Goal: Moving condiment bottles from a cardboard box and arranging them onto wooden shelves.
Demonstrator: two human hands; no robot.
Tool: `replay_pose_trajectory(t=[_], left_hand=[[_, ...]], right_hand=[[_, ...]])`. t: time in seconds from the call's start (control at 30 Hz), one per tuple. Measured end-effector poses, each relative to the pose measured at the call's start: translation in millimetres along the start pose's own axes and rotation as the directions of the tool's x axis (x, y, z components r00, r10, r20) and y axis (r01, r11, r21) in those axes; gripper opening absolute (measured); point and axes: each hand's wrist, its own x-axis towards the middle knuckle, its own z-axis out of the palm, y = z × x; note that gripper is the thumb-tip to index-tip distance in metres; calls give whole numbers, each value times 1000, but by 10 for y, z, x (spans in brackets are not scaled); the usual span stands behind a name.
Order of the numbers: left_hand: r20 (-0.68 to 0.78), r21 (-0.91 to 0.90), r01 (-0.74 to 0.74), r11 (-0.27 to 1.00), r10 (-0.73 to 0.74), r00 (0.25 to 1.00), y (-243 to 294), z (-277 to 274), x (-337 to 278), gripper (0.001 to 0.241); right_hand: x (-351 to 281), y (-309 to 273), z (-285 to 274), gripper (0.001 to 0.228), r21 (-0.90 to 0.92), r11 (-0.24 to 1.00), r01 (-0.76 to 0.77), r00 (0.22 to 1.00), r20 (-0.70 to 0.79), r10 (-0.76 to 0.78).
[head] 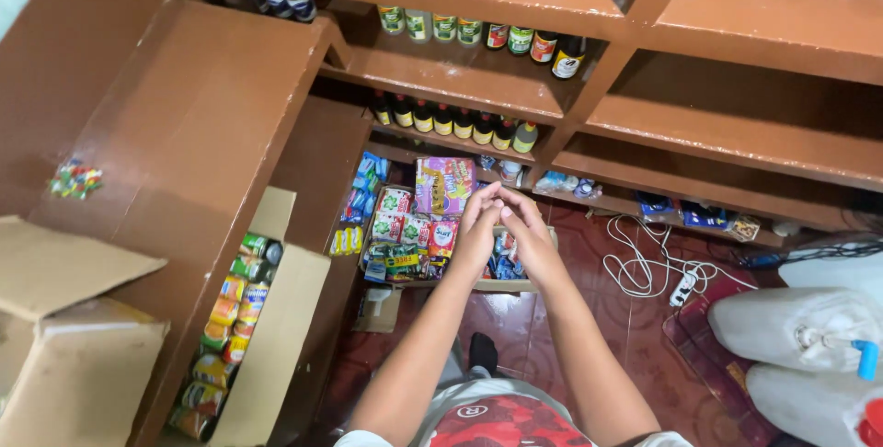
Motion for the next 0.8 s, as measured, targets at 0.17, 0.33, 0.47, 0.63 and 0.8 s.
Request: replay_pose_trajectory(t=[0.17,0.33,0.47,0.63,0.8], left_hand=[[55,57,29,998,-32,998,27,-2,297,45],[116,105,27,994,-40,992,-155,-203,608,46],[139,125,62,990,-80,987,-205,-300,838,46],[188,131,53,990,-77,979,-512,-438,1303,48],[246,109,-66,992,37,969,-824,-470,1939,44]], right_hand=[[247,-34,-36,47,-8,998,-65,996,-66,64],[498,85,43,45,12,998,-63,994,-85,64],[726,258,102,47,15,992,-129,979,-160,129],[1094,465,39,46,-88,990,-113,973,-212,92],[1614,556,-189,42,-12,997,-78,987,-143,76]])
